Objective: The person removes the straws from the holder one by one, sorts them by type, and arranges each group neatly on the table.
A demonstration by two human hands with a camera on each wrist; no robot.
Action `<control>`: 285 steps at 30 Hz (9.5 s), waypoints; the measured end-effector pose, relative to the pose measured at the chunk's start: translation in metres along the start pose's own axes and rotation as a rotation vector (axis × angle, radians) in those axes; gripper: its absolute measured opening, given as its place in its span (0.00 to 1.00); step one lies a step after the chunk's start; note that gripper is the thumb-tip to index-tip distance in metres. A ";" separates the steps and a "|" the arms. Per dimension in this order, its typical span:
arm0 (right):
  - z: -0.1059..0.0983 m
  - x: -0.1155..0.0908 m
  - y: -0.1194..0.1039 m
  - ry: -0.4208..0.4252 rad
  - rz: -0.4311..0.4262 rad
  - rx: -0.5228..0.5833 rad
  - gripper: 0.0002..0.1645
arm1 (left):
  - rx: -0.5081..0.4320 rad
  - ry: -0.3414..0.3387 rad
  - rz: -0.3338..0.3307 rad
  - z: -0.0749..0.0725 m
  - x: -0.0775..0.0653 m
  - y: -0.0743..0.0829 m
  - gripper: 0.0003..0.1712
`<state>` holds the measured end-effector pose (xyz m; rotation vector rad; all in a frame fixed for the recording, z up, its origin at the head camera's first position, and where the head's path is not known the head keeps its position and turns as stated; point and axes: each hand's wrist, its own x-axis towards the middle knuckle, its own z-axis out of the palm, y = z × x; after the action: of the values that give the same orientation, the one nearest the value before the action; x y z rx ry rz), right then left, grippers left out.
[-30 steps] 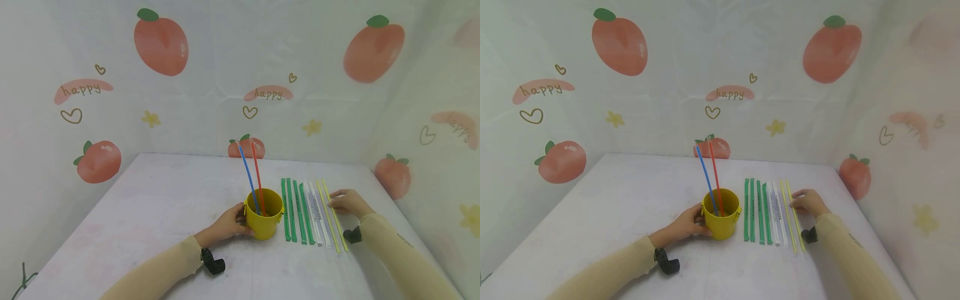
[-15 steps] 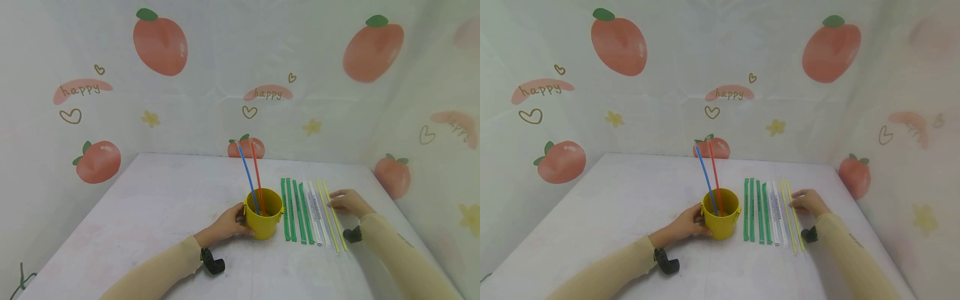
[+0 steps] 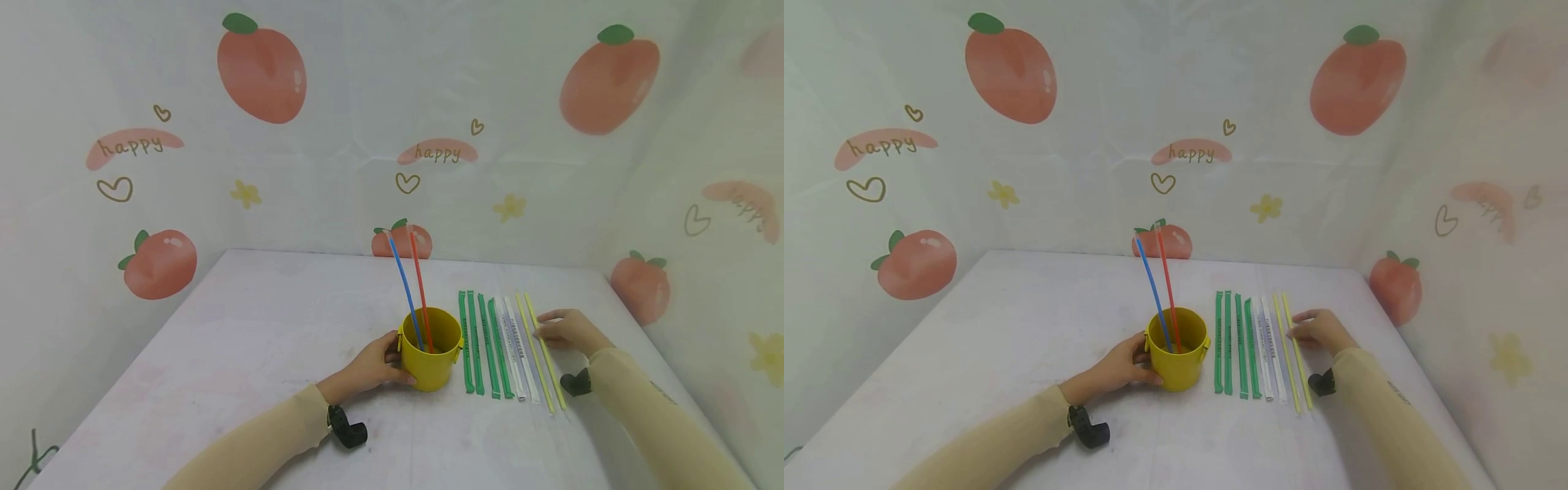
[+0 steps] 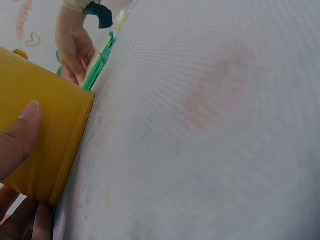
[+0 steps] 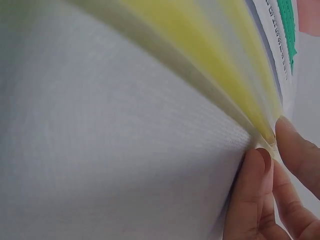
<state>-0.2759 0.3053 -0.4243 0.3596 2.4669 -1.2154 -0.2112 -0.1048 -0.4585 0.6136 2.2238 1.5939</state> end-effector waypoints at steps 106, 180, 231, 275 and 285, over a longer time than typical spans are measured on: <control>-0.002 -0.004 -0.005 -0.019 0.026 0.016 0.41 | 0.007 -0.001 -0.022 0.000 0.000 -0.003 0.45; 0.124 -0.058 -0.153 -0.222 -0.642 0.372 0.32 | 0.025 0.005 -0.033 0.000 0.002 -0.004 0.44; 0.115 -0.058 -0.154 -0.195 -0.651 0.427 0.23 | 0.028 0.006 -0.026 0.000 0.001 0.000 0.43; 0.014 -0.056 -0.132 -0.006 -0.705 1.027 0.19 | 0.023 0.001 0.004 -0.001 0.001 -0.002 0.42; 0.002 -0.049 -0.106 0.053 -0.658 0.926 0.28 | 0.012 0.001 0.001 0.000 0.001 -0.003 0.42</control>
<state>-0.2716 0.2372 -0.3288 -0.2413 1.9326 -2.6110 -0.2125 -0.1052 -0.4612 0.6171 2.2359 1.5833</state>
